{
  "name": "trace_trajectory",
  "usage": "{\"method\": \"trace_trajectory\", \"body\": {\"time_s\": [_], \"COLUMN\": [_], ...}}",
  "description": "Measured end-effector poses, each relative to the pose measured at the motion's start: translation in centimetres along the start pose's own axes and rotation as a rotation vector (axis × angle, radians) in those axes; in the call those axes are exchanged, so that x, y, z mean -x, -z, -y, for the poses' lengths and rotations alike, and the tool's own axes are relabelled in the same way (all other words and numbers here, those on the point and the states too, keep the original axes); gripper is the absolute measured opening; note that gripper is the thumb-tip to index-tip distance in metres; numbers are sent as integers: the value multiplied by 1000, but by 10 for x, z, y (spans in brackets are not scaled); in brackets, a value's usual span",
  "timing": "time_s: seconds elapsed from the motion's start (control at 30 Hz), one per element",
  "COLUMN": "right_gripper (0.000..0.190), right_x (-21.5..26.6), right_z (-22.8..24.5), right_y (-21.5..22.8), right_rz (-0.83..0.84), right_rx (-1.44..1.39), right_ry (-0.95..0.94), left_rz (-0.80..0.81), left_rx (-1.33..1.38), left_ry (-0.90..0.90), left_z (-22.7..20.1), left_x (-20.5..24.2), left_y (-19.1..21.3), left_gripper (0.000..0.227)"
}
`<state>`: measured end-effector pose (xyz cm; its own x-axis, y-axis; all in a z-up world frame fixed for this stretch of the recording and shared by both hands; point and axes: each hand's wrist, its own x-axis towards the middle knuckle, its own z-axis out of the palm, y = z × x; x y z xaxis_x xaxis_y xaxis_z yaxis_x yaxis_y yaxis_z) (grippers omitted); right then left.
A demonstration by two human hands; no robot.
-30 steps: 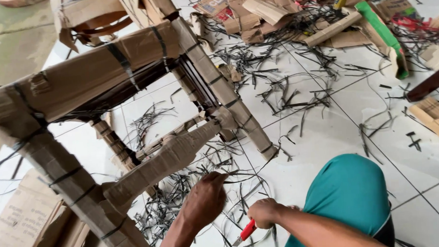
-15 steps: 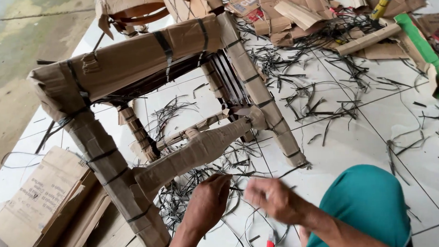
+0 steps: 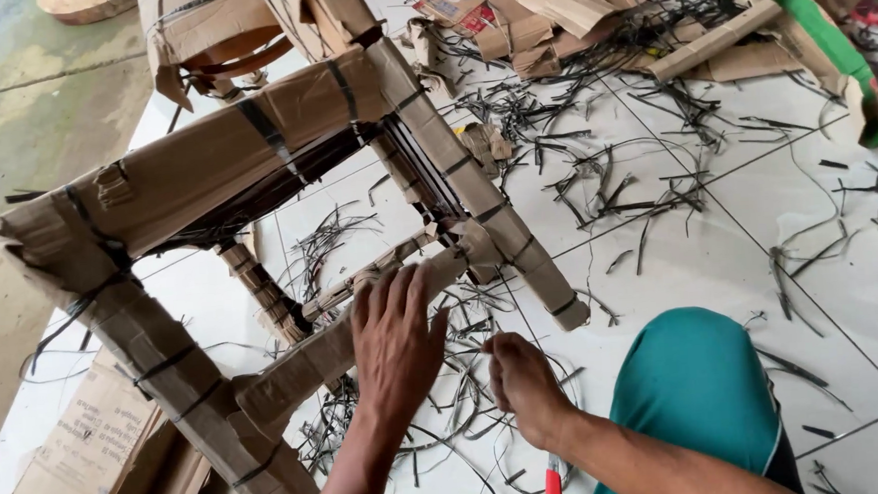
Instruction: Wrapping and securing cardboard padding onto a chair frame using plastic strips and a utility knife.
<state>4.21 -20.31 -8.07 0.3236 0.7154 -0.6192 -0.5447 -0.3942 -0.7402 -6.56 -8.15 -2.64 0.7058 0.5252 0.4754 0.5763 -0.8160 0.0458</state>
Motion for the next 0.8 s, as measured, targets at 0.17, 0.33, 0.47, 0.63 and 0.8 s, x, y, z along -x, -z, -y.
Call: {"method": "trace_trajectory", "body": {"time_s": [0.17,0.33,0.47,0.63,0.8], "right_gripper": [28,32,36,28,19], "right_x": [-19,-28,-44,-60,-92], "right_z": [-10,17,26,34,29], "right_y": [8,1,-9,-28,-27], "right_rz": [-61,5,118,253,302], "right_rx": [-298,-266,-169,-53,-152], "right_ry": [-57,-55,-28,-20,62], "left_rz": [386,540,619,624,562], "left_rx": [-248,-134,-169,-136,-38], "left_ry": [-16,129,174,204,266], "left_z": [17,17,18,1,3], "left_x": [-26,-46,-44,-48,-53], "left_y": [-61,-55,-55,-30,-20], "left_gripper": [55,38,43,47,51]}}
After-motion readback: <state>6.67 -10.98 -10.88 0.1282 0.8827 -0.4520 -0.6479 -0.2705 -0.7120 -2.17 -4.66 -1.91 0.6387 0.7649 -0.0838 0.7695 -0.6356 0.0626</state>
